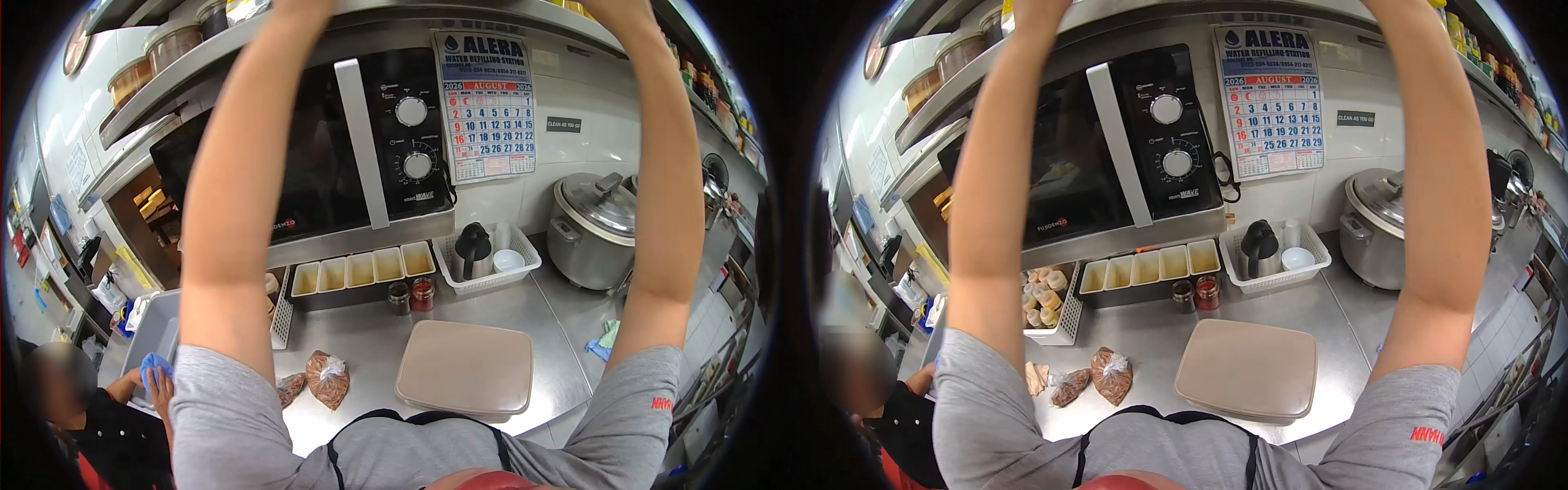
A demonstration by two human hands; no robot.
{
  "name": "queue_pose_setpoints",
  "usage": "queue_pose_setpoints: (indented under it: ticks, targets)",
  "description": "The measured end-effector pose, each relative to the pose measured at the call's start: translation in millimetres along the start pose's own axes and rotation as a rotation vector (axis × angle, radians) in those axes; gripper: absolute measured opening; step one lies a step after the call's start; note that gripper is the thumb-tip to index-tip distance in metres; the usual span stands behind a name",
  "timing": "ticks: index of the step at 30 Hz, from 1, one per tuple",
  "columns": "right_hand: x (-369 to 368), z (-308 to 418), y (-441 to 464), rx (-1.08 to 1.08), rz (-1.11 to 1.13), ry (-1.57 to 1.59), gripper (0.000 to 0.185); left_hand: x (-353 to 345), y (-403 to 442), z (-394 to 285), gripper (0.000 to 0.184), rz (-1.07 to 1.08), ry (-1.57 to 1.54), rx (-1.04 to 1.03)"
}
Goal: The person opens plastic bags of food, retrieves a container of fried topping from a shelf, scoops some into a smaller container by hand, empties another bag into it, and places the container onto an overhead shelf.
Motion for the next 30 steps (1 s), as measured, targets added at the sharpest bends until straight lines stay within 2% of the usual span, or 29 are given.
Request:
queue_pose_setpoints:
  ticks: [1,2,3,5,6,7,9,11,13,14,15,17,18,21,23,24,25,26,27,29,30]
  targets:
    - [1,-13,-3,-0.037,0.024,-0.034,0.080,2,-29,-15,0.036,0.122,-0.270,0.336]
    - [3,-27,-7,-0.072,0.049,-0.069,0.080,-5,-54,-19,0.029,0.180,-0.544,0.462]
    - [10,-43,-17,-0.270,0.148,0.033,0.066,-10,-81,-34,0.028,0.272,-0.704,0.760]
    - [62,-12,-37,-0.063,-0.108,0.058,0.069,-32,-120,-54,0.048,0.409,-1.083,1.029]
    - [81,-6,-54,-0.014,-0.179,0.088,0.067,-36,-126,-75,0.065,0.478,-1.263,1.091]
    - [97,-7,-70,-0.007,-0.201,0.123,0.064,-58,-139,-78,0.077,0.516,-1.494,1.261]
    - [125,-14,-106,-0.058,-0.190,0.181,0.060,-61,-138,-99,0.085,0.362,-1.768,1.479]
    - [154,-26,-142,-0.133,-0.162,0.230,0.055,-84,-145,-99,0.087,0.345,-1.871,1.486]
    - [184,-40,-177,-0.223,-0.130,0.273,0.051,-68,-151,-121,0.070,0.151,-1.879,1.686]
    - [199,-46,-193,-0.270,-0.109,0.289,0.049,-77,-157,-131,0.085,0.325,-2.029,1.420]
    - [214,-52,-207,-0.312,-0.091,0.303,0.046,-69,-176,-145,0.081,0.260,-2.041,1.492]
    - [240,-60,-233,-0.397,-0.053,0.334,0.042,-51,-217,-174,0.078,0.271,-2.144,1.563]
    - [250,-61,-243,-0.431,-0.032,0.347,0.040,-39,-241,-186,0.077,0.284,-2.106,1.664]
    - [266,-55,-269,-0.488,0.083,0.418,0.034,6,-302,-211,0.074,0.428,-2.034,1.976]
    - [254,-43,-289,-0.476,0.275,0.500,0.030,34,-350,-224,0.068,0.434,-1.845,2.272]
    - [249,-66,-320,-0.465,0.429,0.626,0.032,44,-381,-227,0.069,0.413,-1.823,2.333]
    - [235,-20,-318,-0.389,0.521,0.534,0.036,54,-414,-232,0.069,0.389,-1.805,2.391]
    - [215,25,-314,-0.308,0.610,0.441,0.040,63,-439,-232,0.070,0.357,-1.695,2.395]
    - [203,35,-333,-0.315,0.699,0.511,0.058,73,-462,-231,0.070,0.332,-1.587,2.393]
    - [182,45,-369,-0.403,0.746,0.556,0.062,91,-505,-225,0.071,0.295,-1.403,2.283]
    - [173,51,-386,-0.442,0.763,0.582,0.062,99,-518,-227,0.071,0.291,-1.401,2.300]
Point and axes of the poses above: each hand's wrist, its own y-axis towards the middle knuckle, its own x-axis out of the back of the hand, z = x × y, the point moved 6 cm from there along y, towards the middle knuckle, and after that the axes turned 2 degrees about -y, right-handed, at the moved point
